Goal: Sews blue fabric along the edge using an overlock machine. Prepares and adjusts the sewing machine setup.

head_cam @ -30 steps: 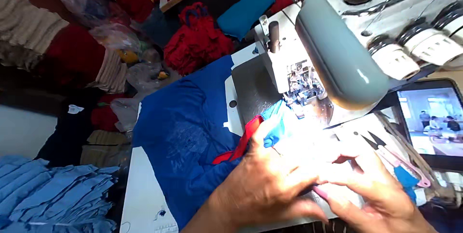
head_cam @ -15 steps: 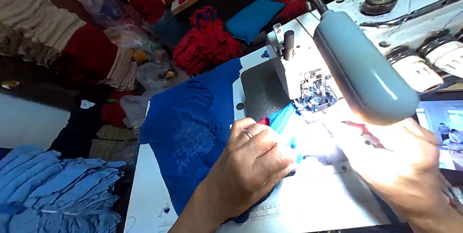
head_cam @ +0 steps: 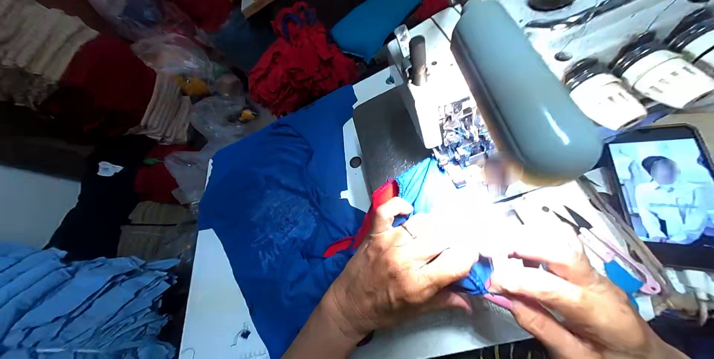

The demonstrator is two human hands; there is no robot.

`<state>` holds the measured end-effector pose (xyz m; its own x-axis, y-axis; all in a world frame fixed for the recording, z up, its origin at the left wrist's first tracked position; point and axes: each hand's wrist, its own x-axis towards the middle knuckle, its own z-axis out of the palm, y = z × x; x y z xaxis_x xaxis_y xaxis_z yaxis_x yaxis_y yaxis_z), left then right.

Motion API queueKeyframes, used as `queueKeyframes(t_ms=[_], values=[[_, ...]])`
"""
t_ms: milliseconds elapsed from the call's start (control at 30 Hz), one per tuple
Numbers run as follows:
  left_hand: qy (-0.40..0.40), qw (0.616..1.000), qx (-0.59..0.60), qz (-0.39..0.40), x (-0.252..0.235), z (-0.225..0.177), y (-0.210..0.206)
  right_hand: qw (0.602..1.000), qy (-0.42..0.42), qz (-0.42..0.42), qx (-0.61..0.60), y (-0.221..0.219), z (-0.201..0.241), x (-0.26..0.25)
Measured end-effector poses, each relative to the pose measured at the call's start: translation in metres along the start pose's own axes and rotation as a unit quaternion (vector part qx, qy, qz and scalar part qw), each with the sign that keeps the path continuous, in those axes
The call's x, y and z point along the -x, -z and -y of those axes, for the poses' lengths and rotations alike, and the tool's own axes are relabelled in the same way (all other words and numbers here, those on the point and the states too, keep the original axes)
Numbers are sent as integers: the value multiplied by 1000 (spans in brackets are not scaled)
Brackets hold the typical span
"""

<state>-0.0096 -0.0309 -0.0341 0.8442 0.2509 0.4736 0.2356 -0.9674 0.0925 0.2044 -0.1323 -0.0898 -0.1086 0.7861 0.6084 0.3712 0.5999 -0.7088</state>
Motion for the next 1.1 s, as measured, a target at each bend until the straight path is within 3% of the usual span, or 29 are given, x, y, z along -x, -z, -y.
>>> queueKeyframes(t_ms=[100,300,533,700,933,1100], values=[[-13,998,-64,-12,-4,0,2,997,17,49,-51,0,1,0],[7,999,-33,-3,-1,-7,2,995,13,-69,74,-5,-7,1],[46,998,33,39,-7,-1,31,995,-24,-78,56,-6,-6,-11],[6,999,51,16,-15,-25,24,998,14,-45,33,-4,0,-10],[-1,999,-18,47,-11,6,6,999,-32,-24,9,-3,-1,-1],[-13,997,-61,34,-13,-4,5,999,-40,-11,0,0,0,1]])
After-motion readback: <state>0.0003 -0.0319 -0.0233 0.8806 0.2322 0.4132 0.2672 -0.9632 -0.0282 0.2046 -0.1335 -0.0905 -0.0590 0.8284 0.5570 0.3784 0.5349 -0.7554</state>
